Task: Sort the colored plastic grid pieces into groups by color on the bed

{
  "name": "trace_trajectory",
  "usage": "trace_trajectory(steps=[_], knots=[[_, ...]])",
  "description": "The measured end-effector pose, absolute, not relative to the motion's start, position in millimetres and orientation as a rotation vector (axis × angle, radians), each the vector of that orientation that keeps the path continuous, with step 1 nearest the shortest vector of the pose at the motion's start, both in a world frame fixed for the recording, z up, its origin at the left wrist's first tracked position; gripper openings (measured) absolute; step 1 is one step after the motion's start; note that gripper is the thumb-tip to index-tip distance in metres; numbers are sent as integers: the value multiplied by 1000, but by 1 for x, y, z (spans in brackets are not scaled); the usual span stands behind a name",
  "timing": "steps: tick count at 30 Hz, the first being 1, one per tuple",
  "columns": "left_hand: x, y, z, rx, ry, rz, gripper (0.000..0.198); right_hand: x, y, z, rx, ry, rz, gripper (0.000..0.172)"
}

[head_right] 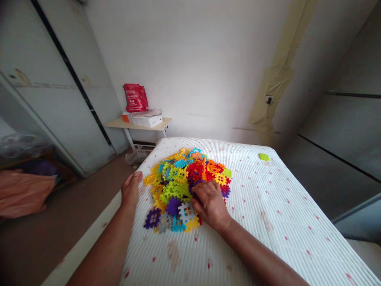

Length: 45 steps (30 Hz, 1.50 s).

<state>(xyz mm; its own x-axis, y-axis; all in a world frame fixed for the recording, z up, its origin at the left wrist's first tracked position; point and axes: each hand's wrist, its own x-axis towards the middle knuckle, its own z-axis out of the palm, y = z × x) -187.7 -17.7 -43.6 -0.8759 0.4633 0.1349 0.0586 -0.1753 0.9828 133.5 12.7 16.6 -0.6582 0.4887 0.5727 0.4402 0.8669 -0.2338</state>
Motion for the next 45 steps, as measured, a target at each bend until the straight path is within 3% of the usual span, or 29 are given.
trace_trajectory(steps=[7,24,36,45], knots=[[-190,-17,-47,602,1816,2134,39,92,-34,-1,-553,-2543,-6,47],[-190,-17,-49,592,1804,2120,38,100,-30,-8,-693,-2570,-53,26],[-192,-17,-54,643,1824,2110,42,127,-19,4,-870,-2614,-7,23],[-190,-16,-54,661,1873,2072,46,88,0,42,-781,-2654,9,45]])
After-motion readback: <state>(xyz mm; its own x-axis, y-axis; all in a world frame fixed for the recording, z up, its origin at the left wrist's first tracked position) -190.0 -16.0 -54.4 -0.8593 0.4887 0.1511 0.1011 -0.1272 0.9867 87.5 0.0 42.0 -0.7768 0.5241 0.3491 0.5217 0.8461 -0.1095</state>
